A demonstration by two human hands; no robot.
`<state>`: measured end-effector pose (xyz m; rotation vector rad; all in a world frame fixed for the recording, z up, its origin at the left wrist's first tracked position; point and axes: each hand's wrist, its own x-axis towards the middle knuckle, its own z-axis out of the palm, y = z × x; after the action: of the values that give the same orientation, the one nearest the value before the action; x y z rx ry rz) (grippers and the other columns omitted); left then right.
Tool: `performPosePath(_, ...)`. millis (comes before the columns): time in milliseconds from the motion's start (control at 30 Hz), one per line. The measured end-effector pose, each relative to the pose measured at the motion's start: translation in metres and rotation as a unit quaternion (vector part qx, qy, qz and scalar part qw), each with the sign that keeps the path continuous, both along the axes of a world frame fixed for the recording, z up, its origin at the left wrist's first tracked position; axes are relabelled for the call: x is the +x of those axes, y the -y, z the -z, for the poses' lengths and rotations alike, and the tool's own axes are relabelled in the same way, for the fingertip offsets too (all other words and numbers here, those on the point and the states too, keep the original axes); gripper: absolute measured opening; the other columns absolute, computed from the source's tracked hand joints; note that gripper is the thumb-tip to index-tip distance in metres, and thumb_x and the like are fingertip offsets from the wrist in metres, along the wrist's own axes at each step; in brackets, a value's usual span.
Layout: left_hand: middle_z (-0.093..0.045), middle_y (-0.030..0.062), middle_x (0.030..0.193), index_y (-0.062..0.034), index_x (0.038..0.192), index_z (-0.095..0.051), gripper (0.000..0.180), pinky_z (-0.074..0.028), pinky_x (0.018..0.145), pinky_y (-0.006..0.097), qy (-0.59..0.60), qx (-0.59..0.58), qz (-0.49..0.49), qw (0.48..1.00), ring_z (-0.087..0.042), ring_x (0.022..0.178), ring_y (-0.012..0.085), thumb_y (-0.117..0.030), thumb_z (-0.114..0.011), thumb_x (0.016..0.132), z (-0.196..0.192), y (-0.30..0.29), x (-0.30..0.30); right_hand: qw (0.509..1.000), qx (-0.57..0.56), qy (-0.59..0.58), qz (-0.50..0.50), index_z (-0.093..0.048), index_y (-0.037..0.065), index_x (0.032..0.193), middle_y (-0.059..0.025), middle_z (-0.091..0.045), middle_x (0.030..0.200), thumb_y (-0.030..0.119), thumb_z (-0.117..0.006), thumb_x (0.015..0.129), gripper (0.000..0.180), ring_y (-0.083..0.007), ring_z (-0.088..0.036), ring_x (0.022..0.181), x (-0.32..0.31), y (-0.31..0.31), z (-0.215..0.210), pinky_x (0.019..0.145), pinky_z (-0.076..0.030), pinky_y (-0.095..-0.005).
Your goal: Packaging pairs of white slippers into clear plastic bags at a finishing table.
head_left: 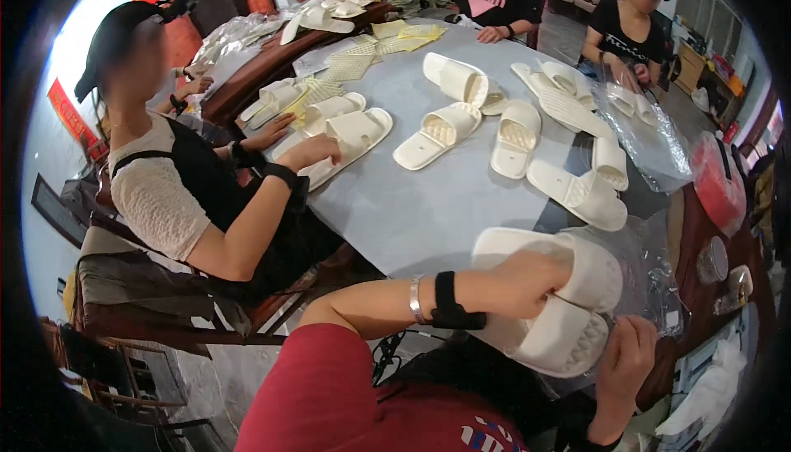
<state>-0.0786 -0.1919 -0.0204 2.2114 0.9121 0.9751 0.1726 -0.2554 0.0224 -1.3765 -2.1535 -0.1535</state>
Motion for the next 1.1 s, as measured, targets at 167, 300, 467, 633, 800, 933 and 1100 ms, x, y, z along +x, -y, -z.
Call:
performPosePath(167,-0.061,0.0205,0.081,-0.0026,0.086,-0.056,0.02,-0.044,0.065,0.049,-0.005,-0.029,-0.037,0.999,-0.057,0.078,0.044,-0.004,-0.062,0.067,-0.001,0.002,-0.021,0.999,0.02,-0.02,-0.043,-0.064,-0.002,0.093,-0.017,-0.062,0.093,0.002,-0.064,0.079,0.015,-0.0372,-0.061,0.091,-0.015,0.0,-0.009,0.081,-0.05,-0.0452)
performPosePath(300,-0.057,0.0168,0.076,-0.004,0.09,-0.056,0.023,-0.046,0.062,0.043,-0.043,-0.047,-0.038,0.997,-0.058,0.073,0.0387,0.0,-0.062,0.068,-0.008,0.011,-0.027,0.998,0.048,-0.019,-0.045,-0.064,0.001,0.092,-0.0135,-0.063,0.091,0.003,-0.066,0.07,0.021,-0.0332,-0.062,0.09,-0.026,-0.008,-0.002,0.079,-0.05,-0.0433)
performPosePath(467,-0.057,0.0147,0.075,-0.0037,0.092,-0.055,0.025,-0.047,0.061,0.041,0.002,-0.057,-0.011,0.998,-0.058,0.069,0.0356,0.002,-0.062,0.069,0.003,0.006,-0.001,0.995,0.063,-0.031,-0.076,-0.063,0.0,0.092,-0.0128,-0.062,0.09,0.008,-0.067,0.068,0.025,-0.0315,-0.062,0.09,-0.027,-0.001,0.002,0.08,-0.05,-0.0425)
performPosePath(633,-0.057,0.0161,0.076,-0.003,0.09,-0.054,0.024,-0.046,0.061,0.042,-0.038,-0.018,-0.044,0.998,-0.058,0.071,0.0376,0.002,-0.061,0.068,0.005,0.001,0.023,0.993,0.068,-0.045,-0.083,-0.063,0.0,0.09,-0.012,-0.061,0.089,0.011,-0.065,0.068,0.024,-0.0309,-0.061,0.09,-0.039,0.008,0.004,0.078,-0.05,-0.041)
performPosePath(800,-0.058,0.0193,0.077,-0.0024,0.086,-0.053,0.021,-0.044,0.062,0.045,0.025,-0.014,-0.051,0.998,-0.056,0.073,0.0414,-0.002,-0.064,0.068,0.041,-0.026,0.054,0.991,0.045,-0.081,-0.101,-0.064,-0.001,0.097,-0.0134,-0.062,0.098,0.006,-0.069,0.066,0.032,-0.0323,-0.061,0.093,-0.053,0.018,0.006,0.081,-0.052,-0.0397)
performPosePath(933,-0.062,0.02,0.087,-0.001,0.099,-0.056,0.026,-0.048,0.07,0.041,0.057,-0.098,-0.053,0.992,-0.061,0.081,0.0355,-0.011,-0.065,0.077,0.027,-0.036,0.097,0.987,0.052,-0.102,-0.109,-0.065,-0.003,0.097,-0.014,-0.061,0.097,0.007,-0.069,0.071,0.028,-0.0316,-0.061,0.091,-0.057,0.021,0.011,0.08,-0.053,-0.0376)
performPosePath(1100,-0.066,0.0225,0.093,0.0001,0.111,-0.061,0.036,-0.052,0.075,0.042,-0.096,0.009,-0.102,0.99,-0.066,0.085,0.0369,-0.021,-0.066,0.082,0.019,-0.041,0.129,0.982,0.055,-0.118,-0.135,-0.064,-0.004,0.099,-0.0142,-0.061,0.097,0.007,-0.069,0.074,0.027,-0.0304,-0.061,0.092,-0.054,0.029,0.007,0.082,-0.053,-0.0368)
